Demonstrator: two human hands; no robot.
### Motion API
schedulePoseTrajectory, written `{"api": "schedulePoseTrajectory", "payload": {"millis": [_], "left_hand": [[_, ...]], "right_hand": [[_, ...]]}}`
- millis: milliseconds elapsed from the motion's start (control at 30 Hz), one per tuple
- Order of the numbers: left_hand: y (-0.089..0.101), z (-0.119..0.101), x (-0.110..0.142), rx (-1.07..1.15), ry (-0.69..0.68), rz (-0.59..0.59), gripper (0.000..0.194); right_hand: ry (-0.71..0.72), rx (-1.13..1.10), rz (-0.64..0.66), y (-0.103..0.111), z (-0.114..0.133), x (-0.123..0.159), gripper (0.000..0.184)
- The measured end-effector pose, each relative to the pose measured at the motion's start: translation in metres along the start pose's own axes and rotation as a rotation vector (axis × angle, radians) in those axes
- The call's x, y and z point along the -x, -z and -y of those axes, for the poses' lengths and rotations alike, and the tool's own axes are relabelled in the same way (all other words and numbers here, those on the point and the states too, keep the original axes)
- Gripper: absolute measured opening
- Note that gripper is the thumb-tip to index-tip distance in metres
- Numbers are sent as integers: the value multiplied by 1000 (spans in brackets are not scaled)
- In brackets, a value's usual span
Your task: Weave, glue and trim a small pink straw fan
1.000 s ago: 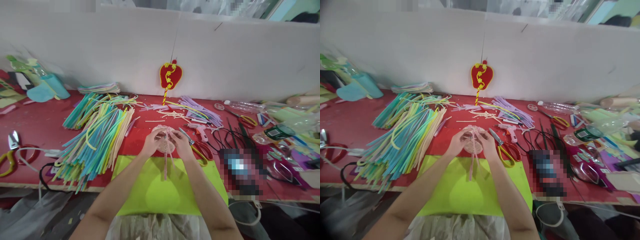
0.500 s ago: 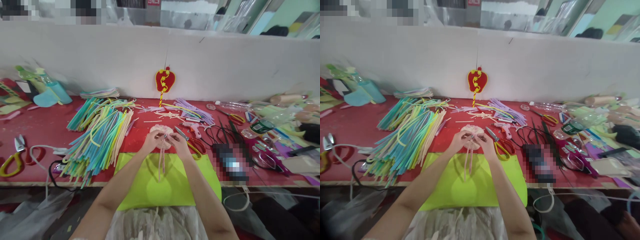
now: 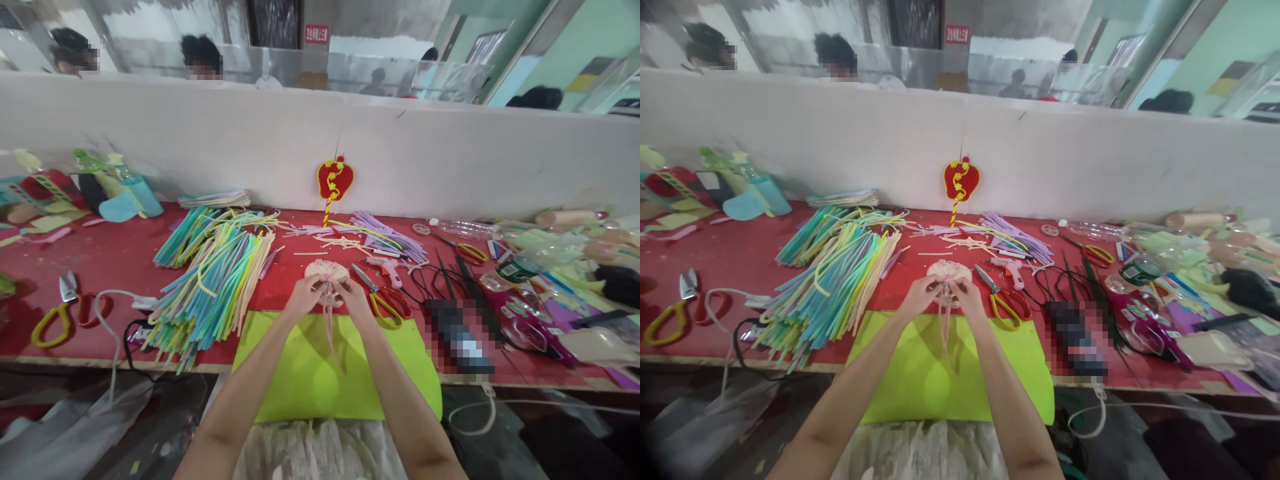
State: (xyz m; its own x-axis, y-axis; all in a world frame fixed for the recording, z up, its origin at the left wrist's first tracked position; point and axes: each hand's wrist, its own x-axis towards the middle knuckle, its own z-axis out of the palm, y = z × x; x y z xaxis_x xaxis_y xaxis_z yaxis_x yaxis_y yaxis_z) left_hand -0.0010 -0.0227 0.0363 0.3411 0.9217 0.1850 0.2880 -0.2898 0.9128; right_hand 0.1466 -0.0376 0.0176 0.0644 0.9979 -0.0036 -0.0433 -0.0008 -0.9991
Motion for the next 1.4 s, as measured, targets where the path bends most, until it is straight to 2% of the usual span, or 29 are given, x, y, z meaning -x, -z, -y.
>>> {"api": "schedulePoseTrajectory", "payload": {"millis": [133,267,400,700,833,1200,1400], "left_hand": [[-11,15,12,53,64,-53,14],[-21,26,24,39,10,-66,16],[-21,29,29,-21,-42,-69,16],[-22,33,29,-41,-93,-72,19],[-22,34,30,-64,-110,-77,20],[-22,29,30,-81,-107,-66,19],[-21,30,31,-95,-92,-73,18]], "right_hand": [[5,-15,-36,-5,-22,14,33],[47,18,-93,-5,-39,25,34],[82,51,-136,-4,-48,25,34],[118,60,-86,0,-49,27,36],[134,60,-103,2,-50,27,36],[118,67,-101,-3,-44,31,41],[126,109,-76,-3,-39,35,36]]}}
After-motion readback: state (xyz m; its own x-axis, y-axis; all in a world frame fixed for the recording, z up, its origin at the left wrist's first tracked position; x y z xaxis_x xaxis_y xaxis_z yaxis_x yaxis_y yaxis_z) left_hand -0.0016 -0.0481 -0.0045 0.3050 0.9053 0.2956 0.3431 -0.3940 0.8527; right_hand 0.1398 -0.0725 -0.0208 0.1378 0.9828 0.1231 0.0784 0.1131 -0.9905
